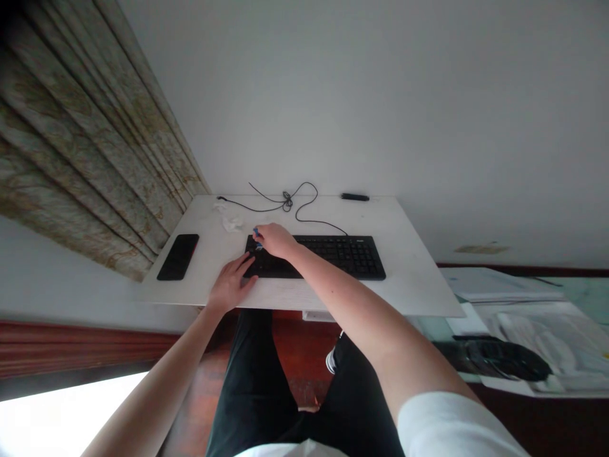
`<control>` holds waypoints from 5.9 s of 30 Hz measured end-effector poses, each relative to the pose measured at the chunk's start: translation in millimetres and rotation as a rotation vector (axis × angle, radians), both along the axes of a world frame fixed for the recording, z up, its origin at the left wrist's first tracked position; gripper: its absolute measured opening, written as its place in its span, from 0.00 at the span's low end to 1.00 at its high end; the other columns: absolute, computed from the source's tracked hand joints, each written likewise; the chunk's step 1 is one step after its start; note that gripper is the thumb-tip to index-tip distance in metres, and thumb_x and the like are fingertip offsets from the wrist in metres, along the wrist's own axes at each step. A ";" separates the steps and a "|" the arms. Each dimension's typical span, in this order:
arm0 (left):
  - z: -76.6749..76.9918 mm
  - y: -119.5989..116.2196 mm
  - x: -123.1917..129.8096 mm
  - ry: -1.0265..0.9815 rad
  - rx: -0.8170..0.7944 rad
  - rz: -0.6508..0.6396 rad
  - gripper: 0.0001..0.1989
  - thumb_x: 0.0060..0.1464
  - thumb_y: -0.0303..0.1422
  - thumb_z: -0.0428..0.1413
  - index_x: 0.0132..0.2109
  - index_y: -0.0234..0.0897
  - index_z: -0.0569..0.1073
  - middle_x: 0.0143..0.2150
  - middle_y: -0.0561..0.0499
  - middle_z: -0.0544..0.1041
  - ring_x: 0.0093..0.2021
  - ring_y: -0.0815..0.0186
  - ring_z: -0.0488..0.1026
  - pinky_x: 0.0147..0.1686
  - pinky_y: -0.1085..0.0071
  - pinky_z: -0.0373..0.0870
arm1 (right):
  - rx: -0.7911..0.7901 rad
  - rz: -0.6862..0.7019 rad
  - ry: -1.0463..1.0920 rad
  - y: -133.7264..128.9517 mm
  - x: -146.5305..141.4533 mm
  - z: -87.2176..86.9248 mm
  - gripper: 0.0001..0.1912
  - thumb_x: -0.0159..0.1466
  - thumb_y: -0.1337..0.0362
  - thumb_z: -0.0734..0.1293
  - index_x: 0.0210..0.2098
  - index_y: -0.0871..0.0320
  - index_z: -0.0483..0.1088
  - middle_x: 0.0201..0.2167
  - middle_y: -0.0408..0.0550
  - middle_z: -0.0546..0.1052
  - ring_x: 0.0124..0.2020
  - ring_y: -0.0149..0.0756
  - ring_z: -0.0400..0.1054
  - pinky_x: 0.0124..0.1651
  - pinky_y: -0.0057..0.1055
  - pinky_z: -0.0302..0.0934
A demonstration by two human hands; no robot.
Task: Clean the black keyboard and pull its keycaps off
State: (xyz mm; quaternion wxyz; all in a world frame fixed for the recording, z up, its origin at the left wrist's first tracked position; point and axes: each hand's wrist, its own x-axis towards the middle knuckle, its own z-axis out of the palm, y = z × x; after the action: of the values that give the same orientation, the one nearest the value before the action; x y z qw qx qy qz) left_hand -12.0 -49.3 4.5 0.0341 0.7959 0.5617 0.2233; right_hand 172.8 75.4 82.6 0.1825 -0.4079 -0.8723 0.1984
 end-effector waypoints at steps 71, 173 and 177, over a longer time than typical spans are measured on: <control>-3.6 -2.3 2.3 -0.132 0.000 0.109 0.23 0.64 0.40 0.52 0.63 0.40 0.69 0.63 0.42 0.72 0.63 0.53 0.70 0.64 0.54 0.70 | -0.090 0.023 0.232 15.5 -33.3 -13.9 0.08 0.69 0.67 0.66 0.37 0.57 0.78 0.36 0.47 0.83 0.37 0.34 0.76 0.41 0.26 0.62; 1.1 -3.0 0.9 -0.132 0.033 0.083 0.21 0.65 0.42 0.50 0.61 0.39 0.71 0.62 0.42 0.73 0.61 0.53 0.72 0.64 0.53 0.69 | 0.055 -0.793 -0.034 7.7 221.8 -16.9 0.05 0.62 0.69 0.67 0.33 0.59 0.76 0.31 0.51 0.81 0.34 0.38 0.74 0.38 0.30 0.62; 1.1 -3.1 0.8 -0.127 0.047 0.077 0.21 0.65 0.42 0.50 0.60 0.39 0.71 0.62 0.42 0.73 0.61 0.53 0.72 0.63 0.52 0.70 | 0.080 -0.867 -0.077 -2.1 264.6 -12.7 0.06 0.62 0.68 0.66 0.33 0.59 0.76 0.31 0.51 0.81 0.34 0.39 0.74 0.37 0.30 0.62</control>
State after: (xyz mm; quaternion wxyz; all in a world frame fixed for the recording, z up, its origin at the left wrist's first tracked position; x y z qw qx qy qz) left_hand -11.2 -52.3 5.6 0.0424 0.7585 0.5832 0.2878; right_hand 437.4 73.3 69.9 0.2320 -0.7360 -0.6337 0.0542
